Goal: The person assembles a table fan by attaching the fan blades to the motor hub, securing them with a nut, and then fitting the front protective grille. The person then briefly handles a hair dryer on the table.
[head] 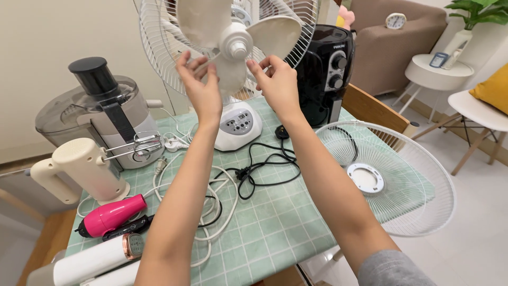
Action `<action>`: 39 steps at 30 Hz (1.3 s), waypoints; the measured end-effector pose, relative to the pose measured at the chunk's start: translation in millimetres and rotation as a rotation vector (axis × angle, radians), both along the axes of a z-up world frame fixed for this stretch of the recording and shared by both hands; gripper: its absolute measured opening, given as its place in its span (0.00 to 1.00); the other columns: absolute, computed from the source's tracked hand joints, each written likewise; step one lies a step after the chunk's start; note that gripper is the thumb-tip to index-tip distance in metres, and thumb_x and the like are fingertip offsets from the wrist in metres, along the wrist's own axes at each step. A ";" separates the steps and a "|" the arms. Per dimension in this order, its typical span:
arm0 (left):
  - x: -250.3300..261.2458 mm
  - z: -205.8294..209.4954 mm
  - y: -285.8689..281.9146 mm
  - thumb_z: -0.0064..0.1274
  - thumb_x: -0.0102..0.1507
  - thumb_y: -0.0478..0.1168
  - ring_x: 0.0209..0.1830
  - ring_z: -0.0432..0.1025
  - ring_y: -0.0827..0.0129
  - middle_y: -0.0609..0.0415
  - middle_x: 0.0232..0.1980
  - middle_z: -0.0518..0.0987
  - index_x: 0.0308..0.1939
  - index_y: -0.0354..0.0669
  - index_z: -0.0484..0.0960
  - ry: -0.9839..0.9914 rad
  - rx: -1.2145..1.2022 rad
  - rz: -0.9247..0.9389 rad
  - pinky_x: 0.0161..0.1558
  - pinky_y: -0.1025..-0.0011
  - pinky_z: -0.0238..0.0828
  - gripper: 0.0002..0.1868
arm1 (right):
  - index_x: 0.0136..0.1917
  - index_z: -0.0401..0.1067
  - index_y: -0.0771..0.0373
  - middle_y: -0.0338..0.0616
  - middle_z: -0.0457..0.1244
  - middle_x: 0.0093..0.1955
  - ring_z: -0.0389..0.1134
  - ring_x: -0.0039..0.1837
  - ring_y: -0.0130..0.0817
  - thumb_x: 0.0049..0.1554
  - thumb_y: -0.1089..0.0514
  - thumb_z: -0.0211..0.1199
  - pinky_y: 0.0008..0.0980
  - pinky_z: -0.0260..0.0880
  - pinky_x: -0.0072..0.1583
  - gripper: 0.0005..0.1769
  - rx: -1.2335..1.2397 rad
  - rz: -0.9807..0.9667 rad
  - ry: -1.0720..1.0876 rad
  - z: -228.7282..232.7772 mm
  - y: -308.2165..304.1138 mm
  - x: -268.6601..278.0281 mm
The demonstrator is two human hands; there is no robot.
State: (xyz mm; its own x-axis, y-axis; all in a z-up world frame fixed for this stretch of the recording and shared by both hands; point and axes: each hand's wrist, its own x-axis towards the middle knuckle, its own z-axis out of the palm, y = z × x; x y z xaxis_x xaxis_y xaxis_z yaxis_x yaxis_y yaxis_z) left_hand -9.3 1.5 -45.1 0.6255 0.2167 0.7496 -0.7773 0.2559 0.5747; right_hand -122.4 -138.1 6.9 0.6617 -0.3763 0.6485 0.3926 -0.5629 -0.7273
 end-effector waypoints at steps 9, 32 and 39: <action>-77.0 -33.7 -15.3 0.52 0.70 0.27 0.58 0.73 0.66 0.51 0.62 0.68 0.71 0.44 0.61 0.009 0.101 -0.072 0.52 0.69 0.79 0.28 | 0.43 0.76 0.66 0.38 0.68 0.28 0.66 0.29 0.19 0.62 0.51 0.63 0.21 0.65 0.33 0.15 0.104 0.034 0.022 -33.0 -31.1 -65.3; -244.0 -91.3 -92.9 0.68 0.53 0.52 0.63 0.71 0.58 0.53 0.59 0.79 0.59 0.46 0.79 -0.291 1.285 -0.807 0.74 0.48 0.39 0.32 | 0.49 0.75 0.66 0.39 0.69 0.39 0.68 0.45 0.25 0.63 0.55 0.60 0.26 0.69 0.51 0.11 0.285 -0.346 0.218 -149.6 -193.0 -301.5; -265.7 -96.6 -96.4 0.70 0.49 0.45 0.58 0.73 0.65 0.60 0.53 0.80 0.56 0.53 0.80 -0.266 1.483 -0.674 0.80 0.47 0.31 0.31 | 0.49 0.76 0.65 0.40 0.71 0.41 0.68 0.48 0.26 0.65 0.56 0.58 0.28 0.66 0.52 0.11 0.290 -0.526 0.229 -175.3 -212.4 -330.3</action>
State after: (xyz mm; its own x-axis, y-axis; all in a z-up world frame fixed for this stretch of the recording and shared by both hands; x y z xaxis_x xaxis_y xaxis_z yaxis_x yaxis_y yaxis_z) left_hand -275.0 -94.9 -141.7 0.1326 -0.9816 0.1375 -0.8713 -0.0493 0.4882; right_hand -452.7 -350.4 -168.4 0.4505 -0.8273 0.3355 -0.0655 -0.4054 -0.9118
